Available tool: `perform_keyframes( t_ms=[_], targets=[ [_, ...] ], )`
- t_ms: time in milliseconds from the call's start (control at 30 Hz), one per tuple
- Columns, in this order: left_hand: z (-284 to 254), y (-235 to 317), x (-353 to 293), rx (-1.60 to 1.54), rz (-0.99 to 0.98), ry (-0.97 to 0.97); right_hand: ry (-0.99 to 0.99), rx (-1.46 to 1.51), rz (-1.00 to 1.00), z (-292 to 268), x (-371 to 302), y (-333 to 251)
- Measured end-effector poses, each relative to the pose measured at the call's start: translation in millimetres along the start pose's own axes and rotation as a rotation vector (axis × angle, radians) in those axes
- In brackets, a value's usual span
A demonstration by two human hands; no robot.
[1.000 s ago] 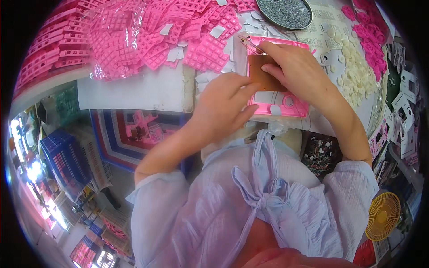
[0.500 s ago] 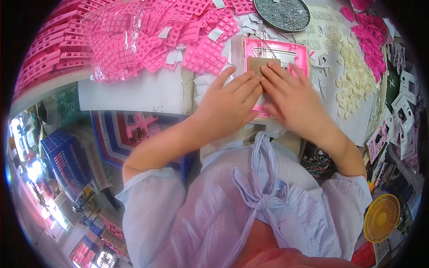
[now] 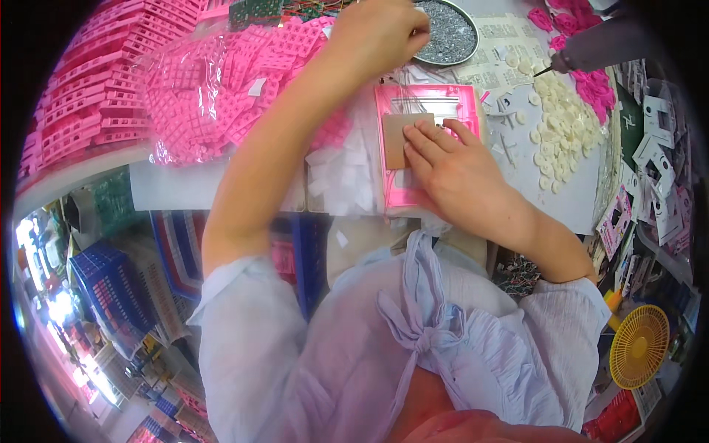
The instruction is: Assembling the internal electronic components and housing of a pink toy piggy bank at a factory workbench.
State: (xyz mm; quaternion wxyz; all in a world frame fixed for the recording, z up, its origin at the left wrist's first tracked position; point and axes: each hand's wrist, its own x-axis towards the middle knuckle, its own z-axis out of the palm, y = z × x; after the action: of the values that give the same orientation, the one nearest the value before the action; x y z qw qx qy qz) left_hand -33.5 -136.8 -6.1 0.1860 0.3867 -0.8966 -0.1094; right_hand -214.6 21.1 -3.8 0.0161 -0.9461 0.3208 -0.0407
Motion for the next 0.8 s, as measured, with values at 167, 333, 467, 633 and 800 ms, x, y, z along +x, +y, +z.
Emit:
perform_keyframes(
  t_ms=[167, 333, 467, 633, 800],
  targets=[
    [55, -20, 55, 0.319, 0.006, -0.272, 0.057, 0.04, 0.035, 5, -4, 0],
    [83, -41, 60, 0.392, 0.016, 0.053, 0.075, 0.386, -0.019, -12, -2, 20],
    [81, -43, 59, 0.375, 0.053, 0.102, 1.258, 0.463, 0.229, -47, -2, 118],
    [63, -50, 59, 0.228, 0.024, 0.115, 1.196, 1.128, 0.591, -99, 57, 181],
    [27, -35, 35, 0.072, -0.005, 0.223, 0.683, 1.291, 0.319, -80, 32, 188]
  ],
)
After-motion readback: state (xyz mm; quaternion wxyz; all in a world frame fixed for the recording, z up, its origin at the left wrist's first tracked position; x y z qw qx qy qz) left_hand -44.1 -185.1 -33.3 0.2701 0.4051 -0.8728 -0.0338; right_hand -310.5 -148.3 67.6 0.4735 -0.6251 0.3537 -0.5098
